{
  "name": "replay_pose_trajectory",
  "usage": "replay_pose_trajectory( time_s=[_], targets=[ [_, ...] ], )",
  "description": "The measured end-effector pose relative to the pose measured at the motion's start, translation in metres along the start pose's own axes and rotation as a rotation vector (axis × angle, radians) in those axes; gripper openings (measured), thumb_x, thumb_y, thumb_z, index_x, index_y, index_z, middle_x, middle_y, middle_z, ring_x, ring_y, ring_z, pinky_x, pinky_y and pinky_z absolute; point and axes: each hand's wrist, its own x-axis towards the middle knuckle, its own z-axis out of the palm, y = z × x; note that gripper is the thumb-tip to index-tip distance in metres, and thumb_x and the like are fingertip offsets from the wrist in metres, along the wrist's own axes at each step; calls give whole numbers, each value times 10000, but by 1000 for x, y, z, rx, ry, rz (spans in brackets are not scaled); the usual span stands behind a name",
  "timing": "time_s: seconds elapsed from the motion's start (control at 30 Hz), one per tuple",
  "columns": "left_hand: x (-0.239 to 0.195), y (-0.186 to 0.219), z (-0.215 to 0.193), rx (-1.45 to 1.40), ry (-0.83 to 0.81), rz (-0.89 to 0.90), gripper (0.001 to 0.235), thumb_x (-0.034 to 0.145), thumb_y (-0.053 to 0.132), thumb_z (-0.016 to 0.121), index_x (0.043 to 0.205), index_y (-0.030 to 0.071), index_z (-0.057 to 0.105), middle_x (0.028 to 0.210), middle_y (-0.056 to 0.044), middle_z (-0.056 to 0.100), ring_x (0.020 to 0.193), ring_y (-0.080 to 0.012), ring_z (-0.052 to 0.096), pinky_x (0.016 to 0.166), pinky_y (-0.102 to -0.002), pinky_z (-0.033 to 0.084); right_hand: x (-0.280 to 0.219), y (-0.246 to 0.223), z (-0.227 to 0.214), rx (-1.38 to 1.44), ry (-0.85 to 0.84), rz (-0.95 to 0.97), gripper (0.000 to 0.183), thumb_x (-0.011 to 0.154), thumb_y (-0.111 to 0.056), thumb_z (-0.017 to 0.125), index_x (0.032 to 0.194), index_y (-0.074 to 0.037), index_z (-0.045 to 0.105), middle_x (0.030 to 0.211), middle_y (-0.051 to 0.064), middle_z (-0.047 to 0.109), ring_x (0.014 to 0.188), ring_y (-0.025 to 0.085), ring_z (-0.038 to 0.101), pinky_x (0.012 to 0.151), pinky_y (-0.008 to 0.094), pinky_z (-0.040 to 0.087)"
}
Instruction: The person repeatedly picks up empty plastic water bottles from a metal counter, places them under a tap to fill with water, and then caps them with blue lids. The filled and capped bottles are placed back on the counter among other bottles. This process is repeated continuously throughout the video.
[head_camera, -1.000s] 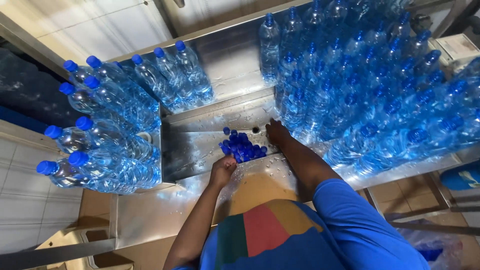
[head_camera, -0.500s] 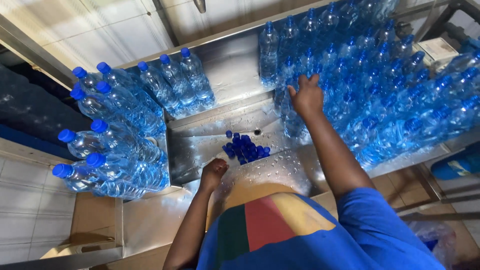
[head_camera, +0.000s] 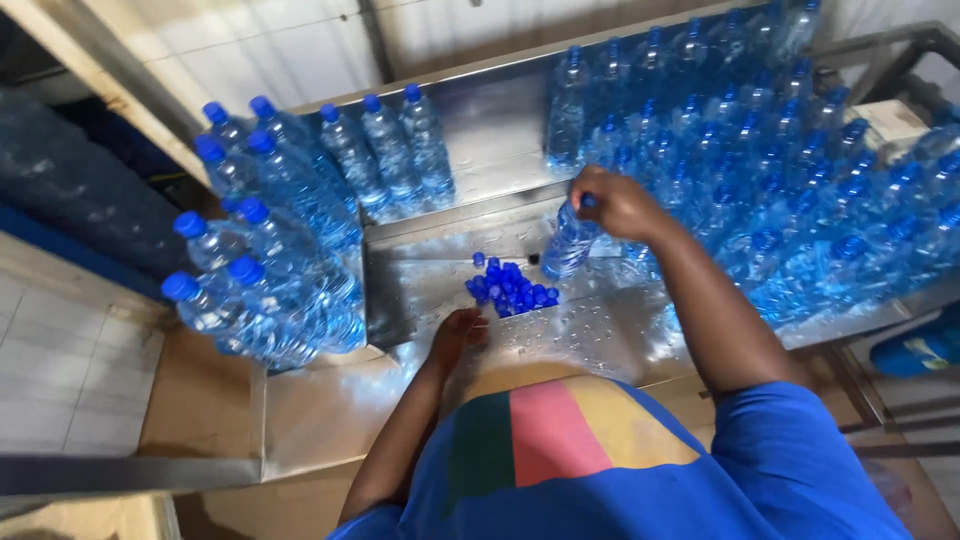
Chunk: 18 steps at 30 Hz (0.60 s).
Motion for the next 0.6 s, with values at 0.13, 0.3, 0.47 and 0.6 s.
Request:
replay_pose_trajectory(
  time_s=[0.13, 0.3, 0.47, 0.6],
  targets=[
    [11, 0, 30, -817, -363, -234, 687, 1124, 641, 525, 1153, 55, 882, 1241, -322, 804, 1206, -533, 746, 1050, -702, 557, 15, -35, -6, 274, -59, -117, 141, 888, 27, 799, 924, -81, 716, 1014, 113, 714, 1073, 377, 726, 1084, 503, 499],
    [-40, 49, 58, -735, -115, -285, 640, 1035, 790, 568, 1230, 212, 762, 1113, -187, 815, 750, -367, 773, 549, -298, 660, 23, -52, 22, 296, -61, -231, 169, 972, -14, 830, 1002, -64, 672, 1093, 135, 689, 1096, 392, 705, 1032, 497, 505],
    [-37, 23, 43, -768, -126, -260, 577, 1018, 770, 568, 1206, 248, 729, 1058, -213, 792, 707, -356, 757, 512, -267, 623, 16, -67, 36, -91, 8, -148, 144, 1139, -285, 704, 1209, -168, 657, 1155, 118, 690, 1016, 482, 722, 885, 586, 561],
    [-62, 36, 56, -708, -9, -278, 599, 1053, 762, 477, 1261, 243, 692, 1042, -243, 762, 672, -321, 723, 509, -247, 583, 17, -40, 62, -425, 118, -297, 333, 1240, -433, 498, 1089, -189, 665, 989, 82, 691, 862, 392, 743, 785, 512, 594]
  ],
)
